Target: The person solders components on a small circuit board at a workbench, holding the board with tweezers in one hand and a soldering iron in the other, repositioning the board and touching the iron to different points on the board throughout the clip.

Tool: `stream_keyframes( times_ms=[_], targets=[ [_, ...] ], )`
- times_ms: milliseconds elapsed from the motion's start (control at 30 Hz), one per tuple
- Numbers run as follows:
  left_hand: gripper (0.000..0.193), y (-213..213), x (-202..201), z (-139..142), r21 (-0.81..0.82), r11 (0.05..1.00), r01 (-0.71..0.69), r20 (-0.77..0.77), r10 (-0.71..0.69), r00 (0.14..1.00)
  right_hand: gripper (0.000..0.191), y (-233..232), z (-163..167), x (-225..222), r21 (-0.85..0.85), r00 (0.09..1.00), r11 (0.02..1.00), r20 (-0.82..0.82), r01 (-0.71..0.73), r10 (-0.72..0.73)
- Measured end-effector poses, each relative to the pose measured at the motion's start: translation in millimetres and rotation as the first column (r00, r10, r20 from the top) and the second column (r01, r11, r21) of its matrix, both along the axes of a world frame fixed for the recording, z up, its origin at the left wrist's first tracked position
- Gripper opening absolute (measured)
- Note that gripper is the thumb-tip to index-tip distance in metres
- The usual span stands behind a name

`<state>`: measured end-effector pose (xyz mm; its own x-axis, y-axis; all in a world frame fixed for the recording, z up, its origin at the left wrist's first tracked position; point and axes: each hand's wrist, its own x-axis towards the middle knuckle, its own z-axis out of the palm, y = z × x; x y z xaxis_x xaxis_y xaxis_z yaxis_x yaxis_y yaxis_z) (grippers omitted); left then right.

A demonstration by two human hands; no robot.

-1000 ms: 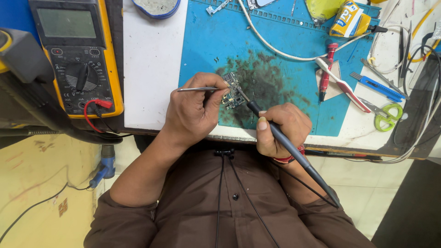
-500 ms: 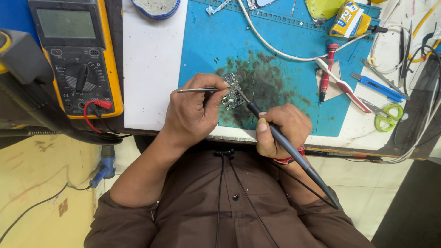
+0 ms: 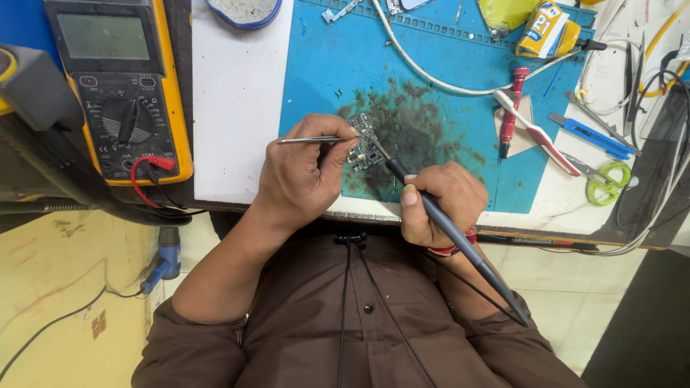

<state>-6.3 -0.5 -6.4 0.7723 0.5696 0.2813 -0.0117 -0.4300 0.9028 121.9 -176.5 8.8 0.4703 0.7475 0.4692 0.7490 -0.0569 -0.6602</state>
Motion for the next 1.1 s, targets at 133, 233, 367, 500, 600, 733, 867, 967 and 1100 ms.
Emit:
stream_keyframes(
  times_ms=[133,233,367,500,600,733,867,967,1100],
  targets=[
    [0.009,-0.3,0.2,0.8,-0.008,1.0,-0.005,-0.004,0.005,1.0,0.011,-1.2,1.8,-0.2,-0.021,1.0,1.0,-0.001,-0.006,0.006],
    [0.01,0.2,-0.3,0.7,-0.028,1.0,-0.001,-0.015,0.001,1.0,0.011,1.0,-0.6,-0.3,0.001,1.0,1.0,0.01,0.006,-0.006],
    [0.009,0.0,0.2,1.2,0.001,1.0,-0.005,-0.001,0.005,1.0,0.011,0.9,-1.6,0.5,0.008,1.0,1.0,0.017,0.002,-0.002],
    [0.009,0.1,-0.1,0.6,-0.018,1.0,0.001,-0.014,-0.001,1.0,0.011,1.9,-2.8,-0.7,0.011,1.0,1.0,0.013,0.005,-0.005],
    [0.009,0.3,0.1,0.0,-0.004,1.0,0.002,-0.001,-0.002,1.0,0.011,0.9,-1.7,0.3,0.013,1.0,1.0,0.018,-0.001,0.001],
    [0.011,0.2,-1.2,-0.5,0.0,1.0,-0.012,0.02,0.012,1.0,0.011,2.2,-2.7,-0.1,0.021,1.0,1.0,0.02,0.006,-0.006],
    [0.012,-0.2,-0.4,-1.8,0.016,0.999,-0.036,0.011,0.036,0.999,0.011,1.8,-2.5,0.6,0.019,1.0,1.0,0.018,0.0,-0.001],
    [0.011,-0.7,-0.8,-2.2,0.015,0.999,-0.039,-0.01,0.039,0.999,0.011,1.4,-2.3,0.1,0.015,1.0,1.0,0.022,-0.001,0.0],
    [0.012,-0.4,-0.1,-3.2,0.042,0.998,-0.038,0.01,0.038,0.999,0.011,2.6,-2.9,0.7,0.029,1.0,1.0,0.019,0.005,-0.005]
  ],
)
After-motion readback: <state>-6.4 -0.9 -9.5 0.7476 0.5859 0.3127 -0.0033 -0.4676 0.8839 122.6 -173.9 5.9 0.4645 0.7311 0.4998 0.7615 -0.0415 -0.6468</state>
